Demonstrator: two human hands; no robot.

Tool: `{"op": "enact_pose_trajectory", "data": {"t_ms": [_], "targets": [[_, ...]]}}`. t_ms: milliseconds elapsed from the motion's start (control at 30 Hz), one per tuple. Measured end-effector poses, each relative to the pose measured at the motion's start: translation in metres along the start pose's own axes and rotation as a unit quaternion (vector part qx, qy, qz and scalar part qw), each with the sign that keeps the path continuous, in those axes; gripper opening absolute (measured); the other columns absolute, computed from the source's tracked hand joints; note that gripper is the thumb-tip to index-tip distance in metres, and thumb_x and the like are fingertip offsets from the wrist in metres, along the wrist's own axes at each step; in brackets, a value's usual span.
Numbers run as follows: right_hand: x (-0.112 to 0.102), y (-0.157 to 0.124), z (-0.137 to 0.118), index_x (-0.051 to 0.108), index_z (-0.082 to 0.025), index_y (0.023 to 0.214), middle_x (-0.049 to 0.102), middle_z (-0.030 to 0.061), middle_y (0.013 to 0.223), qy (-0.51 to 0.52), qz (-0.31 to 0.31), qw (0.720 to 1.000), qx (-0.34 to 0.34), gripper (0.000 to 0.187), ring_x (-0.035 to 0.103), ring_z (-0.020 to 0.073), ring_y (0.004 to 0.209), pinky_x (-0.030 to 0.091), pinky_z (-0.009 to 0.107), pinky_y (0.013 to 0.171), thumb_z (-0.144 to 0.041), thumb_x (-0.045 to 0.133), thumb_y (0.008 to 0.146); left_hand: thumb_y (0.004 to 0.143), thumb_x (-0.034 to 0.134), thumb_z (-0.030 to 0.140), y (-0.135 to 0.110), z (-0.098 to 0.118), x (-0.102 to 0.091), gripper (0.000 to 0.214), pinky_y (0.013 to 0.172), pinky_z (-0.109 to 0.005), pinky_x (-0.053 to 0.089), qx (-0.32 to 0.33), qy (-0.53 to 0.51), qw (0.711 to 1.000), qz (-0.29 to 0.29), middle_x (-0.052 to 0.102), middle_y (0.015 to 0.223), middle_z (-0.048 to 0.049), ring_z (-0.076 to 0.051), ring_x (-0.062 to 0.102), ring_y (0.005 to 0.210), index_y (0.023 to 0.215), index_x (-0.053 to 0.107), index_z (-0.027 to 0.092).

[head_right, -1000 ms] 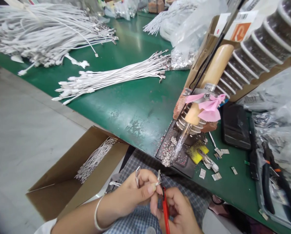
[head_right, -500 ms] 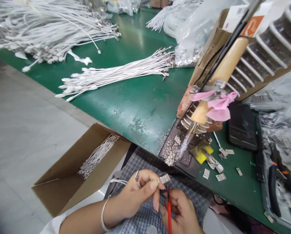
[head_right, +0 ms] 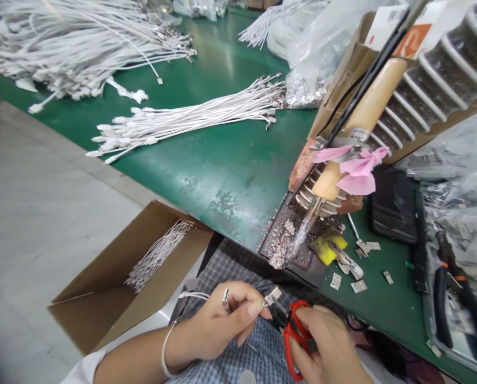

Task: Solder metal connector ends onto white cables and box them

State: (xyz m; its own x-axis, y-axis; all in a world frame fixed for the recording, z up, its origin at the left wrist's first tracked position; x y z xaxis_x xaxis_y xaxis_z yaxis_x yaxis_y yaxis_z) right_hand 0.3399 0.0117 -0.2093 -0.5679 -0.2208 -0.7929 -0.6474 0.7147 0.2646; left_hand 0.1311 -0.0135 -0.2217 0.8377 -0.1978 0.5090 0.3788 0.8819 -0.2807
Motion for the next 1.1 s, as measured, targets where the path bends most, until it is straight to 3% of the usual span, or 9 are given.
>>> {"op": "enact_pose_trajectory", "data": {"t_ms": [133,267,500,767,900,1000,1100], "targets": [[-0.006,0.003,0.006,0.047,-0.022,0.103,0.065,-0.0035,0.069,-0.045,-0.045,0.997,-0.042,0.009,0.065,0.0124,0.054,0.052,0.022,0.058,-0.017,0.046,0.096,0.093,0.060,0.068,-0.001,0.002,-0.002,0.061,0.041,-0.018,0.025,0.000,0.015,1.000,0.006,0.043,0.048,0.0064,-0.005,0.034,0.041,0.094,0.073,0.008],[-0.010,0.000,0.011,0.047,-0.022,0.103,0.062,-0.0038,0.068,-0.053,-0.072,0.994,-0.056,0.013,0.062,0.0118,0.054,0.049,0.021,0.055,-0.013,0.045,0.094,0.097,0.054,0.066,0.002,0.006,-0.004,0.061,0.048,-0.020,0.032,0.049,0.102,0.994,0.000,0.045,0.051,0.0032,-0.008,0.040,0.049,0.089,0.075,0.009],[-0.014,0.006,0.009,0.049,-0.022,0.101,0.060,-0.0050,0.065,-0.033,-0.068,0.995,-0.066,0.016,0.059,0.0113,0.052,0.044,0.020,0.051,-0.010,0.046,0.090,0.101,0.051,0.061,0.002,0.015,-0.003,0.058,0.059,-0.023,0.040,0.074,0.147,0.986,-0.006,0.055,0.060,-0.0005,-0.010,0.046,0.058,0.088,0.076,0.010],[-0.015,-0.018,0.015,0.059,-0.024,0.106,0.068,0.0016,0.082,-0.026,-0.133,0.991,0.008,0.016,0.066,0.0163,0.068,0.053,0.026,0.062,-0.017,0.054,0.092,0.101,0.049,0.060,0.002,0.019,-0.001,0.058,0.059,-0.022,0.042,0.062,0.165,0.984,-0.022,0.063,0.067,-0.0041,-0.009,0.044,0.058,0.087,0.075,0.010],[-0.016,-0.013,0.014,0.060,-0.024,0.103,0.069,0.0013,0.077,-0.012,-0.104,0.994,-0.011,0.016,0.066,0.0165,0.064,0.053,0.026,0.060,-0.016,0.054,0.090,0.100,0.051,0.061,0.001,0.019,-0.001,0.058,0.061,-0.022,0.042,0.059,0.161,0.985,-0.026,0.066,0.072,-0.0064,-0.011,0.051,0.063,0.085,0.073,0.010],[-0.016,0.000,0.011,0.057,-0.022,0.104,0.067,-0.0009,0.071,0.003,-0.078,0.995,-0.059,0.019,0.064,0.0140,0.056,0.051,0.022,0.055,-0.012,0.052,0.089,0.100,0.055,0.060,0.000,0.013,-0.001,0.054,0.052,-0.019,0.036,0.042,0.115,0.992,-0.023,0.055,0.060,0.0005,-0.007,0.045,0.053,0.089,0.071,0.010],[-0.008,0.004,0.010,0.054,-0.022,0.104,0.067,-0.0006,0.071,0.006,-0.062,0.996,-0.059,0.017,0.065,0.0141,0.057,0.052,0.022,0.057,-0.011,0.052,0.090,0.097,0.061,0.061,0.000,0.002,-0.001,0.048,0.043,-0.016,0.031,0.016,0.000,0.999,-0.042,0.046,0.050,0.0081,-0.005,0.040,0.041,0.097,0.064,0.012]]}}
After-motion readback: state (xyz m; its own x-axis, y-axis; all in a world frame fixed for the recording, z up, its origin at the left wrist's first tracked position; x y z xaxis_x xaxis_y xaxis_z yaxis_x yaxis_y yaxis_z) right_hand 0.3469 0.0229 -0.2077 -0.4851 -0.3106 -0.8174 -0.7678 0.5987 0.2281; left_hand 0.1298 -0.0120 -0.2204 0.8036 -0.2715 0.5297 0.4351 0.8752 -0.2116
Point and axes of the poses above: each hand's wrist, its own y-axis towards the middle knuckle, its own x-axis out of the palm, z = x × y, the point moved 2 cm from there along y, towards the middle knuckle
